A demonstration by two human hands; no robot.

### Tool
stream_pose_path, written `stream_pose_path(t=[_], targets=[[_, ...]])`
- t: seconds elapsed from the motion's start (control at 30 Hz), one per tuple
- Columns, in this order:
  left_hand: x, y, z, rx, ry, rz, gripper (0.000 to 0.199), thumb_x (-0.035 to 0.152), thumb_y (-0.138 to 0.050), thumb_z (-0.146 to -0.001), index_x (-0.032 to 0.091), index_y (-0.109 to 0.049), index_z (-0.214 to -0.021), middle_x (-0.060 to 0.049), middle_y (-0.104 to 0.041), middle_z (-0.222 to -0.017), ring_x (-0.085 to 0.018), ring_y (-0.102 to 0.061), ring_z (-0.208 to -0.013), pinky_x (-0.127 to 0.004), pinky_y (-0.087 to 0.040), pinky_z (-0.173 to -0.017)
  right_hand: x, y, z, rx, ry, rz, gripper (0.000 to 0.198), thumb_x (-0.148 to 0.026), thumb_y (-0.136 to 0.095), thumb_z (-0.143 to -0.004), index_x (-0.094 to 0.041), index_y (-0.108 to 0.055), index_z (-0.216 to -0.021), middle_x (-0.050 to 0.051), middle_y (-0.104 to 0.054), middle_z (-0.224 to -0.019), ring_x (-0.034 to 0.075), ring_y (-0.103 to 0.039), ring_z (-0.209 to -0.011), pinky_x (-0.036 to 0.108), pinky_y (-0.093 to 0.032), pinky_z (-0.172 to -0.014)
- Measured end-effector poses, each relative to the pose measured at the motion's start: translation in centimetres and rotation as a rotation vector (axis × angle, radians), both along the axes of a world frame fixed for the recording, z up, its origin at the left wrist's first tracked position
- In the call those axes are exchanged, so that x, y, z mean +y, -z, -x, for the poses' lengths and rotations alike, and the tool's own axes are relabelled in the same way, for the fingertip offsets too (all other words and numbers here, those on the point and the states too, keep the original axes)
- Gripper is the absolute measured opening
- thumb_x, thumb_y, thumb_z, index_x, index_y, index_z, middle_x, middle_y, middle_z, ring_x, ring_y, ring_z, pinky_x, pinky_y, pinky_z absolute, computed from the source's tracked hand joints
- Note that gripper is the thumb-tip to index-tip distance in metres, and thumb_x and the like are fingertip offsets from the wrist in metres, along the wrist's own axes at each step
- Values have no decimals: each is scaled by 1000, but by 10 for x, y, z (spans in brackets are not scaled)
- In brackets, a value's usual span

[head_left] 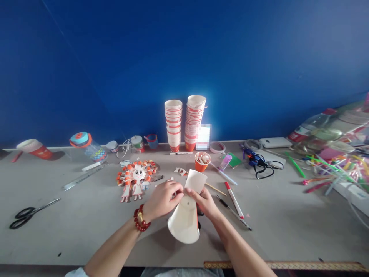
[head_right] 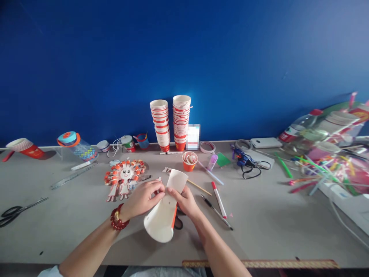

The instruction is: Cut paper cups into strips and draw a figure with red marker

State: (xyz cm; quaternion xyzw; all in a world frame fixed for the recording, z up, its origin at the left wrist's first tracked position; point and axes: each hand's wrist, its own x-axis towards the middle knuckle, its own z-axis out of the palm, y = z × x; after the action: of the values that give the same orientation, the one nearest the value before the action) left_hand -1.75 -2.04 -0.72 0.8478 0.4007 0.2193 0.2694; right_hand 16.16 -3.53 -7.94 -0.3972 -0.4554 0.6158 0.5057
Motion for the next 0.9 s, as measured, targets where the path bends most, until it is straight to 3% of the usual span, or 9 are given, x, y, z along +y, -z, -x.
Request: stream_pose_path(t=[0.1,0.23,0.43,0.53,0.6,0.7,0.77,0.83,0.9], targets=[[1,8,2,-197,-2,281,16,29,-53,-88,18,-58,-76,-1,-60,-74,-16,-54,-74,-24,-40,-62,-3,-4,-1,23,-17,31,41,-54,-73,-75,-14,-63,-76,2,-62,-66,14,-54,-59,25,-44,-56],[-3,22,-1,-538,-2,650,22,36,-59,-86,16,-56,-78,-1,-58,-74,-14,-55,-71,-25,-44,-65,-8,-8,-2,49,-43,80,40,-53,-74,-75,-14,-62,-75,2,-61,-65,13,-54,-56,25,-42,-53],[-15,38,-8,-845,-59,933,22,35,-65,-84,15,-59,-83,-2,-59,-76,-13,-56,-70,-25,-47,-69,-12,-16,-3,82,-54,128,40,-52,-76,-74,-15,-62,-74,1,-60,-63,13,-54,-54,25,-43,-52],[-12,46,-4,-964,-119,920,25,40,-63,-86,16,-58,-82,-2,-58,-78,-14,-57,-72,-27,-49,-71,-13,-20,-3,80,-39,137,39,-51,-76,-74,-15,-62,-75,1,-60,-65,13,-54,-56,25,-44,-53],[-7,48,1,-939,-204,790,27,43,-60,-87,17,-58,-81,-1,-58,-77,-14,-57,-72,-28,-49,-71,-11,-20,-3,56,-14,122,39,-52,-75,-74,-15,-62,-76,2,-60,-65,14,-54,-57,25,-44,-54],[-1,45,8,-663,-306,488,28,44,-61,-87,18,-57,-75,0,-57,-68,-14,-56,-66,-26,-46,-67,-6,-15,-3,-12,27,49,42,-55,-72,-75,-15,-61,-76,2,-60,-67,14,-53,-60,25,-43,-55],[1,40,10,-522,-302,350,28,44,-58,-88,19,-59,-77,-1,-61,-72,-15,-57,-70,-27,-45,-69,-2,-10,-2,-60,37,8,44,-58,-69,-77,-15,-61,-78,2,-58,-69,14,-51,-60,24,-41,-55],[3,34,10,-487,-212,385,29,44,-51,-92,19,-63,-84,-4,-65,-84,-18,-59,-81,-28,-46,-74,1,-5,-2,-94,29,-6,46,-61,-65,-79,-15,-59,-75,1,-55,-65,12,-47,-56,23,-38,-51],[5,31,7,-459,-81,567,29,45,-56,-88,18,-65,-85,-5,-67,-86,-19,-61,-84,-29,-47,-76,3,-1,-2,-116,14,-6,50,-64,-62,-80,-16,-56,-66,-1,-49,-58,10,-40,-51,22,-32,-47]])
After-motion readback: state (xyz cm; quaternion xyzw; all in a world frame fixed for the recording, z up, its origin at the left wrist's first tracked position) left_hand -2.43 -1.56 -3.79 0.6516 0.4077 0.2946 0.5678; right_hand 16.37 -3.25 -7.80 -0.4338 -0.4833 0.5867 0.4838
